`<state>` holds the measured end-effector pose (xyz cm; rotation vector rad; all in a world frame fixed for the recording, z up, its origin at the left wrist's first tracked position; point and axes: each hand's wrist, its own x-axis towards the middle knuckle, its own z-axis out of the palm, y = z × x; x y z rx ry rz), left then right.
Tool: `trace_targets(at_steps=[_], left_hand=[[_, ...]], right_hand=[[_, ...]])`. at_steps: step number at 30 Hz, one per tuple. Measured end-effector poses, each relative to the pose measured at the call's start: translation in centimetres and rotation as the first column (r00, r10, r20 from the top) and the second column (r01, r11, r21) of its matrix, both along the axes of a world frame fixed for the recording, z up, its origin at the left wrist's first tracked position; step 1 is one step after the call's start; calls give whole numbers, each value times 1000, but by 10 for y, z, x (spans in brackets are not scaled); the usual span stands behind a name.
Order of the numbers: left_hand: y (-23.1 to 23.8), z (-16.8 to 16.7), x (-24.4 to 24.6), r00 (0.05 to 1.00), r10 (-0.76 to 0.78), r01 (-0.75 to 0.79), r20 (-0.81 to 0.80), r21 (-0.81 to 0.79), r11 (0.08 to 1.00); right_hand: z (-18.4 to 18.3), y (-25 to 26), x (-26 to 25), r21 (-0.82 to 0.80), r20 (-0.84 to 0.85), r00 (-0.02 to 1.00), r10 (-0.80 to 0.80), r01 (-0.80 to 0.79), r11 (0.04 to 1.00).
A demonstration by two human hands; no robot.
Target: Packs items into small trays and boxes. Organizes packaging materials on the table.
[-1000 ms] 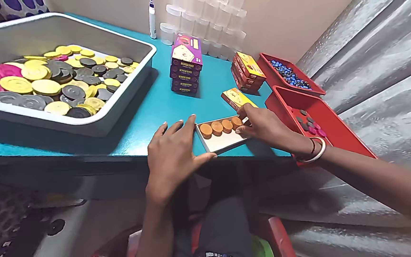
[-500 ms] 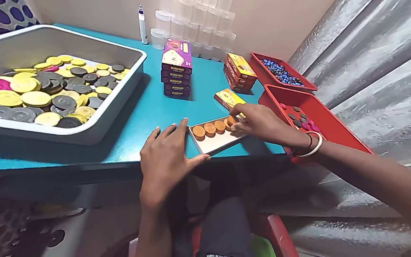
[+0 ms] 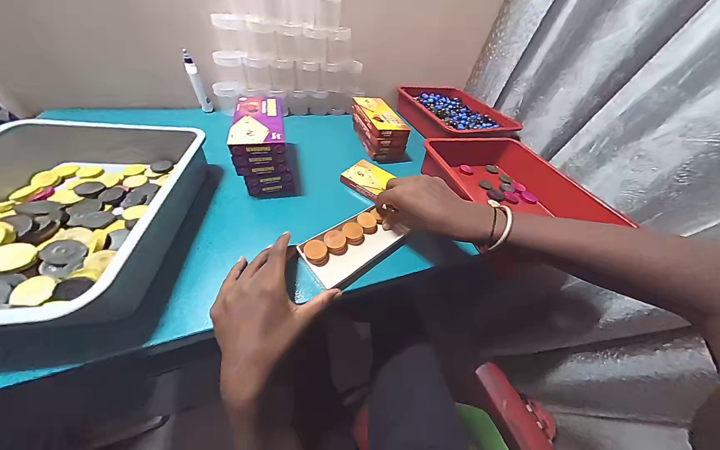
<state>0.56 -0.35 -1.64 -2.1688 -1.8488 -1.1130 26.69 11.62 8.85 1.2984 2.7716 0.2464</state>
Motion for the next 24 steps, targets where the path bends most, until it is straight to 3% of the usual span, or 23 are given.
trace_targets(at_steps=[4, 9, 12, 17, 24], left_hand=[[2, -1, -1, 999, -11, 12, -31, 30, 999], [4, -4, -8, 997, -50, 49, -54, -24, 999], [5, -4, -13, 994, -100, 97, -47, -61, 993], [7, -7, -19, 987, -153, 149, -45, -83, 985], [7, -5, -18, 989, -136, 131, -62, -74, 989]], right_hand=[[38, 3, 21, 21, -126, 988, -93, 96, 995], [81, 23, 126, 203, -190, 936, -298, 334, 921], [74, 28, 185, 99, -67, 911, -407, 412, 906], [34, 40, 233, -127, 51, 954, -294, 299, 946], [27, 50, 230, -58, 50, 920, -388, 390, 919]])
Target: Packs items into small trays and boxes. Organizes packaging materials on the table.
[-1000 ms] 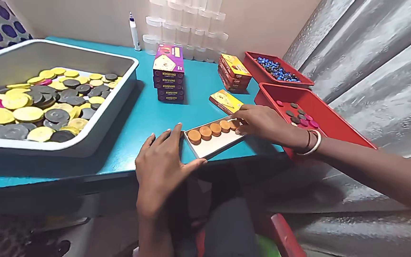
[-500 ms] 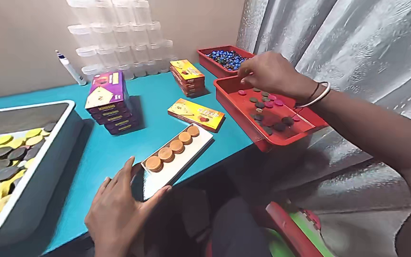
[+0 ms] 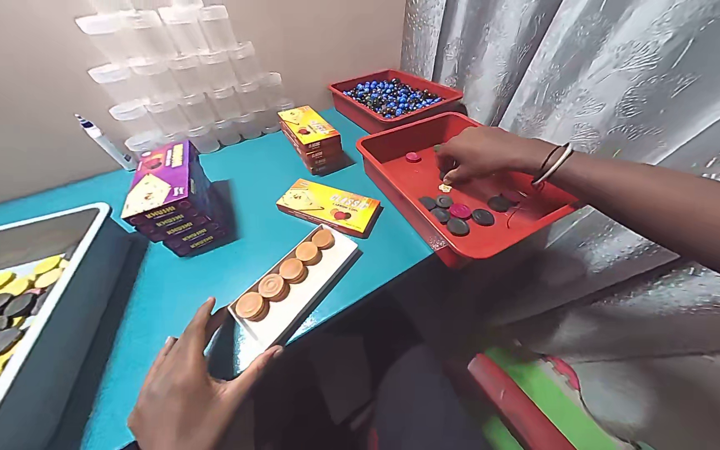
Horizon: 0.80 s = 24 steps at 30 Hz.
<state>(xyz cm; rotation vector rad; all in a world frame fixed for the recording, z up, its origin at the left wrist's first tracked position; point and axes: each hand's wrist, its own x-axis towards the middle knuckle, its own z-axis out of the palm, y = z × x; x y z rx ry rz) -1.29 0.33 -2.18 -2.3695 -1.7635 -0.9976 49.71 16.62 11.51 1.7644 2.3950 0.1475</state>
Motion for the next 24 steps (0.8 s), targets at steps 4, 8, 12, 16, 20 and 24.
trace_targets(at_steps=[4, 8, 12, 16, 20, 24], left_hand=[[1, -1, 0, 1000, -10, 10, -2, 10, 1000], [0, 0, 0, 1000, -14, 14, -3, 5, 1000], [-1, 1, 1, 1000, -5, 5, 11, -23, 1000], [-1, 2, -1, 1000, -28, 29, 10, -37, 999], [1, 3, -1, 998, -58, 59, 18, -40, 997], [1, 2, -4, 998, -61, 62, 28, -49, 997]], right_hand=[[5, 11, -2, 28, -41, 999, -25, 26, 999], [5, 25, 5, 63, -53, 997, -63, 66, 996], [5, 32, 16, 71, -61, 998, -24, 28, 997], [6, 31, 17, -4, -163, 980, 116, -119, 993], [12, -11, -22, -73, -278, 918, 284, -315, 946], [-2, -36, -46, -62, -171, 898, 405, -420, 905]])
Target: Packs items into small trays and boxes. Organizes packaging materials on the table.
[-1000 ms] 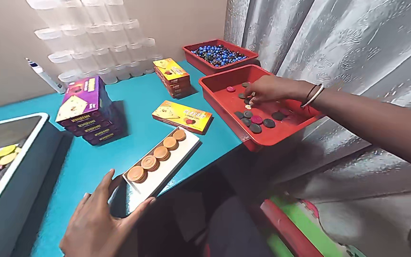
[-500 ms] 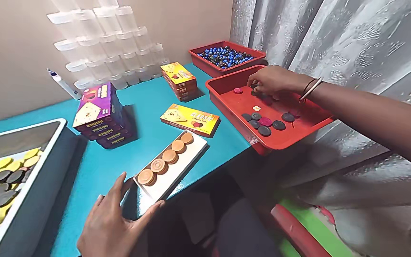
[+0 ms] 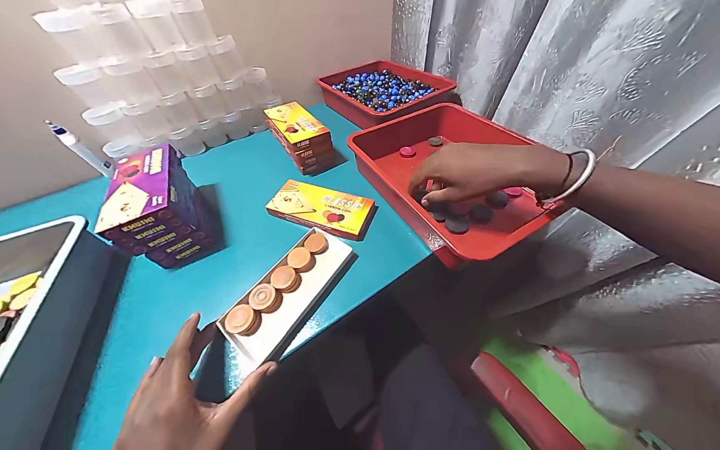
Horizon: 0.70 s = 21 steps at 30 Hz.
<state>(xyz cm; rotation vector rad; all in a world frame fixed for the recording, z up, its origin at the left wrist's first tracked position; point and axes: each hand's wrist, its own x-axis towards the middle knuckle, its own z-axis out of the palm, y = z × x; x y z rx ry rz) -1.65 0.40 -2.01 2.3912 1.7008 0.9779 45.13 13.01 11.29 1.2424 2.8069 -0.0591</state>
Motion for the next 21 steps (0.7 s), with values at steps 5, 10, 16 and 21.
trace_targets(at_steps=[5, 10, 16, 21], left_hand=[[0, 2, 2, 1000, -6, 6, 15, -8, 1000], [0, 2, 2, 1000, -5, 5, 8, -5, 1000], [1, 1, 2, 1000, -12, 12, 12, 8, 1000], [1, 2, 2, 1000, -8, 8, 6, -6, 1000]], right_hand=[[-1, -6, -17, 46, 139, 984, -115, 109, 993], [4, -6, -24, 16, 222, 966, -129, 129, 992], [11, -9, -16, 80, 174, 971, -164, 152, 985], [36, -33, -18, -35, 185, 962, -202, 211, 977]])
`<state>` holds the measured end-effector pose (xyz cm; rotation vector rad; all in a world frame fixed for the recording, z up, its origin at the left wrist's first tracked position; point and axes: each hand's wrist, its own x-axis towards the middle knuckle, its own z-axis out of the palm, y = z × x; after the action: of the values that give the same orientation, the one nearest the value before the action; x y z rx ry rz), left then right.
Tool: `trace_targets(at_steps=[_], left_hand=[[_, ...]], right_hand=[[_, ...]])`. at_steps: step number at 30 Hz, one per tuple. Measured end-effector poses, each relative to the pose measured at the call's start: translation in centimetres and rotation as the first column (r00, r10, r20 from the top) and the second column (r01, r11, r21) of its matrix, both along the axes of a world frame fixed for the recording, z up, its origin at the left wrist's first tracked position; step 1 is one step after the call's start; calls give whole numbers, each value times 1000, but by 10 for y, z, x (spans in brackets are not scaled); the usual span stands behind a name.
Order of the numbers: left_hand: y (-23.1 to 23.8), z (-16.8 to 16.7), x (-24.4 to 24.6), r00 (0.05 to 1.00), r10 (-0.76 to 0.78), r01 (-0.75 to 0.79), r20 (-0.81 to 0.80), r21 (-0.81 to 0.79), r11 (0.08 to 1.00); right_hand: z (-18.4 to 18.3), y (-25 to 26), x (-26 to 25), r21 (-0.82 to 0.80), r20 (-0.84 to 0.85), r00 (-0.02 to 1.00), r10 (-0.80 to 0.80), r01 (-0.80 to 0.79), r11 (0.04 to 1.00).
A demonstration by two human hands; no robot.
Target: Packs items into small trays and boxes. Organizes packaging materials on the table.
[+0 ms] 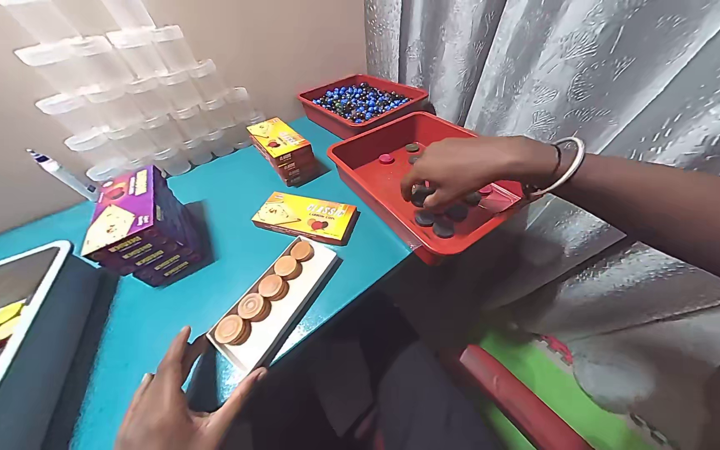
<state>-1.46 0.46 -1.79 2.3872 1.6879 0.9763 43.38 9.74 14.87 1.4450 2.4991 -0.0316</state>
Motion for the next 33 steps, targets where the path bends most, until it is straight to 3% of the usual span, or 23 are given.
trace_targets(at_steps=[3, 9, 12, 16, 21, 25, 33], left_hand=[[0, 0, 2, 1000, -5, 5, 9, 2, 1000], [-1, 1, 1, 1000, 11, -11, 1, -6, 1000], [0, -1, 0, 1000, 14, -14, -5, -3, 1000], [-1, 0, 1, 1000, 24, -23, 7, -9, 1000], [0, -1, 1, 1000, 1, -1, 29, -9, 1000], [-1, 0, 0, 1000, -4, 5, 24, -8, 1000], [-1, -1, 0, 1000, 0, 0, 17, -10, 1000]], right_hand=[[-14, -16, -5, -64, 61, 998, -22, 26, 998], [-31, -12, -6, 59, 49, 996, -70, 67, 996], [-18, -7, 3, 98, 83, 989, -125, 117, 988], [3, -17, 7, -69, 92, 981, -172, 179, 981], [-19, -31, 2, -222, 94, 986, -137, 155, 963], [-28, -25, 3, -147, 50, 995, -89, 96, 984], [-6, -14, 27, -41, 100, 967, -235, 240, 970]])
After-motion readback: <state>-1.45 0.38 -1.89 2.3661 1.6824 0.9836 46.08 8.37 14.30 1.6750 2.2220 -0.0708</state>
